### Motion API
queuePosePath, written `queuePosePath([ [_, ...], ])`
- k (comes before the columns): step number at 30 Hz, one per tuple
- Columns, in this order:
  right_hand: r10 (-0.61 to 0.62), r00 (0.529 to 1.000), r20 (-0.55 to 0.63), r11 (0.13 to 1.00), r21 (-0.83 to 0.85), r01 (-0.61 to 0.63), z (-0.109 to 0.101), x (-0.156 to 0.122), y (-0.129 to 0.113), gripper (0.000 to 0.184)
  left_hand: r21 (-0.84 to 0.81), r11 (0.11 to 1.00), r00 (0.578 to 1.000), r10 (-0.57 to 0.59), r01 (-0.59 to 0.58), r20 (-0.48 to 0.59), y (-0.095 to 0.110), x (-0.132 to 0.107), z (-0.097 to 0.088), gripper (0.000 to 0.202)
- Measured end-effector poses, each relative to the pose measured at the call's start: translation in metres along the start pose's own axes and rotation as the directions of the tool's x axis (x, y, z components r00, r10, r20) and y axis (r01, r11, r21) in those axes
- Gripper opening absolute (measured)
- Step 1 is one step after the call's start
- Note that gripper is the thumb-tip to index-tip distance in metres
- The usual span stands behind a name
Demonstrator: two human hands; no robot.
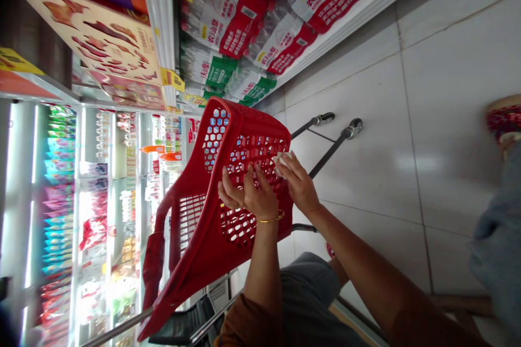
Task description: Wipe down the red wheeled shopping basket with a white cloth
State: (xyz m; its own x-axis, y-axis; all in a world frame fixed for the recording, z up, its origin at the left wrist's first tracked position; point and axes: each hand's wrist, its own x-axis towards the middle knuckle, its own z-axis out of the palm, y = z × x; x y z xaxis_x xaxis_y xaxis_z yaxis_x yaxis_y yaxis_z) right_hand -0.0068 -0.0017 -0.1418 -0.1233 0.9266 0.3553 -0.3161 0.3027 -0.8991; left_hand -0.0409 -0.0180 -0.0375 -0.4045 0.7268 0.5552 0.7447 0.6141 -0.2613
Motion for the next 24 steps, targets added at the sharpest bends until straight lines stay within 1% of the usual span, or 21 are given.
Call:
queuePosePath([
  [2,-0.036,0.999,-0.025,0.999,0.012,0.036,0.005,0.011,-0.011,0.052,0.047,0.998,0.993,-0.045,0.050,-0.108,0.003,0.000,-0.002,0.024],
  [3,-0.067,0.997,-0.033,0.998,0.016,0.067,0.008,0.017,-0.016,0.053,0.060,0.997,0.988,-0.048,0.058,-0.145,0.005,0.000,-0.002,0.023],
  [6,-0.119,0.993,-0.021,0.993,0.008,0.119,0.012,0.030,-0.022,0.056,0.058,0.998,0.984,-0.016,0.026,-0.177,0.007,0.000,-0.003,0.023],
  [10,-0.124,0.992,-0.005,0.992,0.011,0.124,0.010,0.026,-0.010,0.054,0.049,0.999,0.974,0.000,0.011,-0.227,0.008,0.001,-0.002,0.020],
  [13,-0.086,0.996,-0.023,0.996,0.032,0.086,0.007,0.016,0.001,0.049,0.048,0.999,0.973,0.003,0.008,-0.230,0.008,0.001,-0.002,0.018],
  [16,-0.048,0.999,-0.026,0.998,0.036,0.049,0.004,0.009,0.006,0.047,0.050,0.999,0.974,0.007,0.004,-0.228,0.007,0.001,-0.002,0.018],
  [20,0.003,1.000,0.009,1.000,-0.009,-0.003,-0.002,0.001,0.012,0.046,0.080,0.996,0.966,0.045,-0.026,-0.253,0.007,0.001,-0.002,0.016],
  [22,0.044,0.999,0.028,0.999,-0.028,-0.043,-0.005,-0.003,0.014,0.045,0.045,0.998,0.976,0.042,-0.033,-0.213,0.006,0.002,-0.002,0.017],
  [24,0.072,0.997,0.034,0.997,-0.034,-0.071,-0.008,-0.005,0.015,0.044,-0.018,1.000,0.990,0.022,-0.025,-0.143,0.005,0.004,-0.002,0.020],
])
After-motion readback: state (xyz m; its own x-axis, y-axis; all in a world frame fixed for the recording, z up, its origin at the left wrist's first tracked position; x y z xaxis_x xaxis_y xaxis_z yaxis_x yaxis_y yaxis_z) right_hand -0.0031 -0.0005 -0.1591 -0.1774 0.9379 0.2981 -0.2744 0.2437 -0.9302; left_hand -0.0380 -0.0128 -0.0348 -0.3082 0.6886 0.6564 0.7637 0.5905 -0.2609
